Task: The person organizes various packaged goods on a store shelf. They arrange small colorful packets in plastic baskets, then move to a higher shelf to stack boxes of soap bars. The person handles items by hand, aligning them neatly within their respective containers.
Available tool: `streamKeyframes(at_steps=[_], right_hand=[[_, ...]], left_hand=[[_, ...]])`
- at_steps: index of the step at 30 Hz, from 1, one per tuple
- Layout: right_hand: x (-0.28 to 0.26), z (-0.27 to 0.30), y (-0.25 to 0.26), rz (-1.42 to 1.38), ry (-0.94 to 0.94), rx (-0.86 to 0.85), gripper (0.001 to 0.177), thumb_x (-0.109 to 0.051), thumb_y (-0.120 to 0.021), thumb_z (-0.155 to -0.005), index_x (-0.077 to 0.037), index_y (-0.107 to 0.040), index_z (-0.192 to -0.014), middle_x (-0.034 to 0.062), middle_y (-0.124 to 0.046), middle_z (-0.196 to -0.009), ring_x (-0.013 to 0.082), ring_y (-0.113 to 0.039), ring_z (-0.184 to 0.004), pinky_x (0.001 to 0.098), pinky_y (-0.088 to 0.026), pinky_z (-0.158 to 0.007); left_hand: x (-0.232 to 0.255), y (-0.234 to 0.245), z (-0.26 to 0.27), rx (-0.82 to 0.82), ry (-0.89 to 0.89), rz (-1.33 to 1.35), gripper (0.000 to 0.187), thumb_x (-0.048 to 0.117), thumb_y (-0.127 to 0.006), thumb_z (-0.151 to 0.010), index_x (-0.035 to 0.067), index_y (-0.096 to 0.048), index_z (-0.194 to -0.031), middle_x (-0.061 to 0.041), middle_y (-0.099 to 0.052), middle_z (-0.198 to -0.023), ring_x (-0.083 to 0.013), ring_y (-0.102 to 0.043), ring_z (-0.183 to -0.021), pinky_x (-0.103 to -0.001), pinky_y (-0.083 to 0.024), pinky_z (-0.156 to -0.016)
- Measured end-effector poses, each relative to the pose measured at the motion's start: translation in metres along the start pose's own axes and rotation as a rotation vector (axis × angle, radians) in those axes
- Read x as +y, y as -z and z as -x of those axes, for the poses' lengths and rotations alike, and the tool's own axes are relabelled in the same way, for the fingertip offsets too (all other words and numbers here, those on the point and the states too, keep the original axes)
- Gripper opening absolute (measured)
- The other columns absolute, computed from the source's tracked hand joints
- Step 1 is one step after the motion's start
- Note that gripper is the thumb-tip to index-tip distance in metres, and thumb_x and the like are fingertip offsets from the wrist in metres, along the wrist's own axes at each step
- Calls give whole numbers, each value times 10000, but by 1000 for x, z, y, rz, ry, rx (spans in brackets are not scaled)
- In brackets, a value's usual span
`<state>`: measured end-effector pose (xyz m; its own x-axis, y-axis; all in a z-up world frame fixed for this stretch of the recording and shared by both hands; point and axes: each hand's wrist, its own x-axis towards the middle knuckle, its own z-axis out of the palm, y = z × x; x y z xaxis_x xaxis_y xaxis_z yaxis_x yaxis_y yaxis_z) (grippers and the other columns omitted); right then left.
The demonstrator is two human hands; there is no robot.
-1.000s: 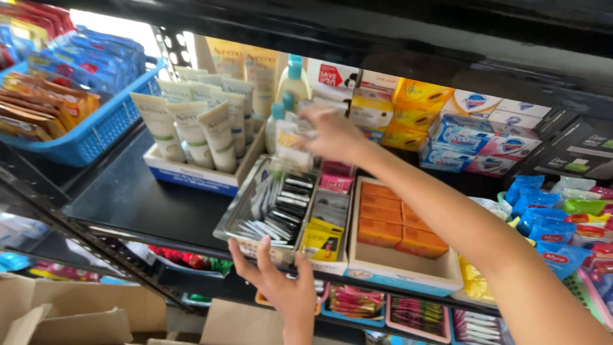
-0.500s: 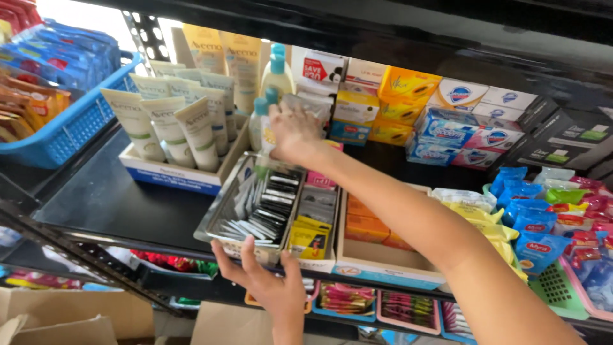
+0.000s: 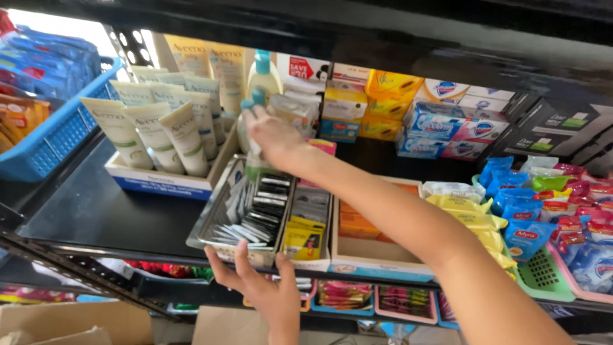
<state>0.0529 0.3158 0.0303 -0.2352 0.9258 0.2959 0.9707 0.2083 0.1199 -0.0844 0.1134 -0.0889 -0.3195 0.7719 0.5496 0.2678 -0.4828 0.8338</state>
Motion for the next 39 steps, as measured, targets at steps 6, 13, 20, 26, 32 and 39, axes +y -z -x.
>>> streamKeyframes(at_steps=[6,13,20,26,32,39], right_hand=[[20,52,37,-94,161,349,899,-249,-831,-753,-21,-383,-1498,207,-472,-1486,381,-489,-1345,527,-399,-1094],[61,103,43,-114,-71,209,617,-214,-777,-859,-59,-532,-1404,180,-523,-1437,414,-498,-1298,521,-413,-1059],[56,133,51,-148,-62,193,458,-228,-763,-846,-43,-631,-1242,165,-565,-1370,396,-559,-1227,498,-462,-1018],[102,194,79,-82,-157,218,399,-237,-732,-885,-50,-643,-1226,156,-592,-1321,380,-599,-1159,480,-499,-948],[173,314,119,48,-314,289,222,-207,-714,-905,-67,-709,-1077,104,-697,-1119,339,-666,-1042,448,-527,-912],[242,456,171,188,-547,350,210,-164,-691,-903,-41,-697,-1074,137,-699,-1116,365,-672,-993,443,-549,-851]], left_hand=[[2,4,-2,-23,20,-20,680,73,-766,-816,100,-459,-1422,-256,-130,-1665,-477,-239,-1541,-538,-325,-1212],[9,12,-5,-114,82,79,643,119,-745,-869,81,-443,-1436,-288,-98,-1669,-474,-238,-1532,-501,-394,-1139],[13,19,-9,-98,100,-4,731,181,-818,-823,102,-446,-1447,-274,-181,-1647,-473,-246,-1544,-552,-418,-1123],[11,-12,42,96,-298,52,789,255,-796,-835,128,-355,-1477,-216,-299,-1571,-396,-351,-1468,-629,-353,-1223],[129,-66,74,-378,-331,332,336,189,-812,-825,162,-671,-1129,-83,-643,-1262,-319,-612,-1232,-482,-458,-1060],[191,-119,126,-631,-492,431,165,103,-743,-848,108,-714,-1011,-72,-715,-1152,-310,-661,-1210,-522,-420,-1059]])
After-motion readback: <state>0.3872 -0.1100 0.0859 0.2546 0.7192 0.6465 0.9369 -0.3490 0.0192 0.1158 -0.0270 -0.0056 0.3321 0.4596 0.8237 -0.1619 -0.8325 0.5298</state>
